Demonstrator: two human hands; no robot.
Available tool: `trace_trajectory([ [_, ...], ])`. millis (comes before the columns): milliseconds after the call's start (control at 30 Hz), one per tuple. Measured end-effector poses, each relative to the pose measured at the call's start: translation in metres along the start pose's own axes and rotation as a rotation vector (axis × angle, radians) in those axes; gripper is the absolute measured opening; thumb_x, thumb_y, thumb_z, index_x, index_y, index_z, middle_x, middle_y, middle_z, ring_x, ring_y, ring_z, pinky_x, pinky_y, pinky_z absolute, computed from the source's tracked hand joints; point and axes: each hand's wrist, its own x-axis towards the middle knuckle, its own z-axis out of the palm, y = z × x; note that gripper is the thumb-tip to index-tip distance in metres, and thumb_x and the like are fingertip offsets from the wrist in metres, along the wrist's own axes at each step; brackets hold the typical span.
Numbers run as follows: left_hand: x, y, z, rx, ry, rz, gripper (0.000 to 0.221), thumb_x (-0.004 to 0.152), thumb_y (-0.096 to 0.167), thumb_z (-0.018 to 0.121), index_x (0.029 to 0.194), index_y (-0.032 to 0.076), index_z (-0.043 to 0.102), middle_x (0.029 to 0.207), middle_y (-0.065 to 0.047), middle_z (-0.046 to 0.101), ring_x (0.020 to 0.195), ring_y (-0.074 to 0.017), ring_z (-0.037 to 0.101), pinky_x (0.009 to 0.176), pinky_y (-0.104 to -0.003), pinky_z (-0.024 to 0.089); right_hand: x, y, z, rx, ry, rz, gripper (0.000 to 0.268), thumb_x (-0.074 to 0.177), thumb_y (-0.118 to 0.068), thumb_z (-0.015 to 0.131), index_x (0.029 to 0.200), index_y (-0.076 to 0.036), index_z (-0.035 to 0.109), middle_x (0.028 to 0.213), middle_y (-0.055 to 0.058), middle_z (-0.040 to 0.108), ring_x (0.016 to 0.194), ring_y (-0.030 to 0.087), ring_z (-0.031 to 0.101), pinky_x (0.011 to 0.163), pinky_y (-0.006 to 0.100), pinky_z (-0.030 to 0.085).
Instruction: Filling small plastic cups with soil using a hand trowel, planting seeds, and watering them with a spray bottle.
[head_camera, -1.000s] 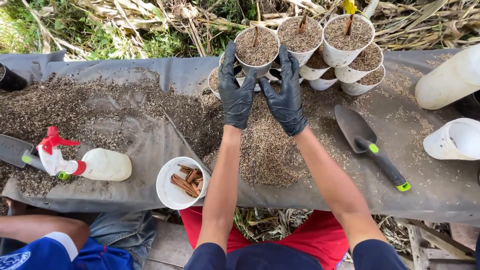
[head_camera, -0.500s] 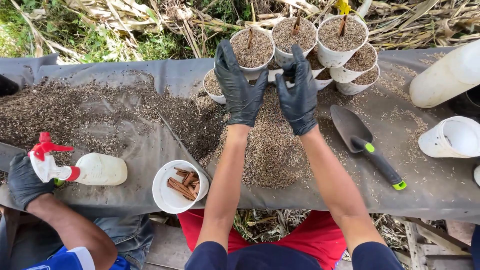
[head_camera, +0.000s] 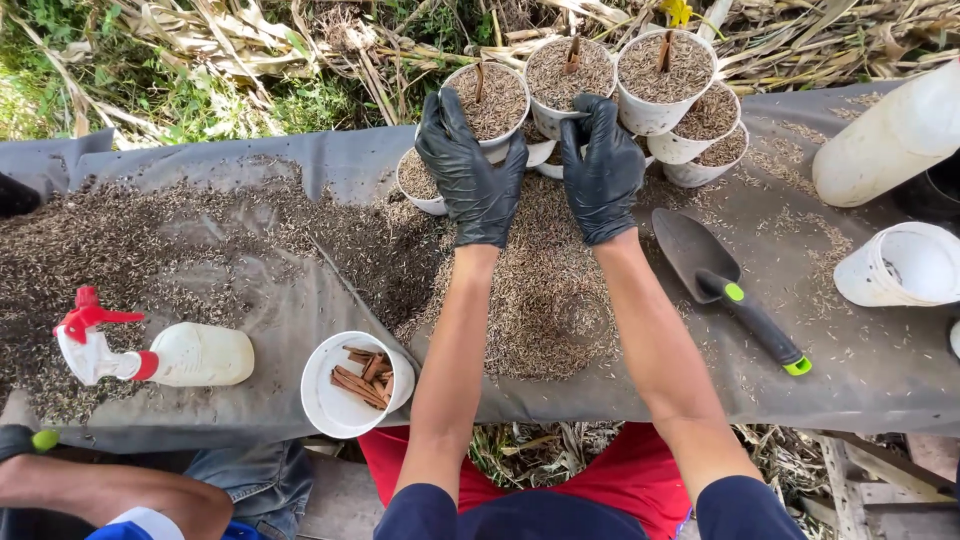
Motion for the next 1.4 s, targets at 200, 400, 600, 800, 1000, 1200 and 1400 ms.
trace_trajectory([
  [200,0.003,-0.003,0.003,-0.035,-0.010,-0.006,0.110,0.093,0.059,0.077,0.168,0.019,0.006,0.165,-0.022,0.029,0.150,-0.0370,0.039,0.123,-0.050,0.043,-0.003,0.005,0.003,0.014,0.033,-0.031,0.031,0.114,-0.018,0.060,0.142,-0.015,0.047,0.093,0.000,0.077,0.047,0.009,0.049,0.041,0.028,0.042],
  [400,0.003,-0.007,0.013,0.032,0.013,-0.039,0.106,0.095,0.064,0.072,0.168,0.017,0.011,0.163,-0.022,0.029,0.141,-0.0330,0.044,0.114,-0.045,0.051,-0.004,0.008,0.004,0.034,0.024,-0.022,0.023,0.112,-0.015,0.061,0.133,-0.010,0.054,0.095,0.004,0.078,0.053,0.011,0.058,0.047,0.030,0.050],
  [600,0.002,-0.005,0.017,0.176,-0.048,-0.049,0.110,0.093,0.081,0.059,0.167,0.012,0.014,0.165,-0.018,0.026,0.141,-0.0265,0.041,0.118,-0.041,0.046,0.004,0.000,-0.006,0.109,0.036,-0.037,0.029,0.112,-0.010,0.061,0.139,-0.013,0.049,0.107,0.007,0.078,0.066,0.016,0.073,0.058,0.032,0.062],
  [800,0.009,0.009,0.000,0.077,-0.048,-0.078,0.107,0.095,0.072,0.065,0.168,0.015,0.012,0.166,-0.018,0.025,0.143,-0.0285,0.040,0.120,-0.044,0.045,0.010,-0.006,-0.017,0.150,-0.058,0.049,0.020,0.111,-0.017,0.060,0.130,-0.015,0.055,0.106,0.005,0.077,0.054,0.013,0.062,0.047,0.029,0.054],
  [1000,0.009,0.016,-0.012,0.004,0.007,-0.065,0.116,0.094,0.068,0.069,0.167,0.007,0.003,0.163,-0.022,0.031,0.148,-0.0331,0.043,0.125,-0.047,0.040,0.000,-0.002,-0.034,0.207,-0.106,-0.001,0.037,0.112,-0.004,0.062,0.146,-0.013,0.052,0.077,0.000,0.064,0.056,0.010,0.053,0.049,0.027,0.050],
  [1200,0.008,0.013,0.001,0.034,-0.007,-0.110,0.110,0.093,0.055,0.076,0.164,0.006,0.009,0.159,-0.022,0.036,0.144,-0.0344,0.044,0.126,-0.049,0.039,-0.014,-0.011,-0.087,0.260,-0.229,0.057,0.032,0.115,-0.019,0.058,0.144,-0.005,0.054,0.072,-0.001,0.060,0.055,0.011,0.054,0.053,0.029,0.054],
  [1400,0.011,0.007,0.005,0.007,0.007,-0.064,0.110,0.096,0.051,0.077,0.166,0.006,0.005,0.164,-0.022,0.032,0.151,-0.0335,0.043,0.130,-0.047,0.036,-0.036,-0.013,-0.130,0.363,-0.229,0.010,0.029,0.113,-0.011,0.061,0.140,-0.002,0.053,0.094,0.011,0.071,0.077,0.020,0.070,0.070,0.036,0.063],
])
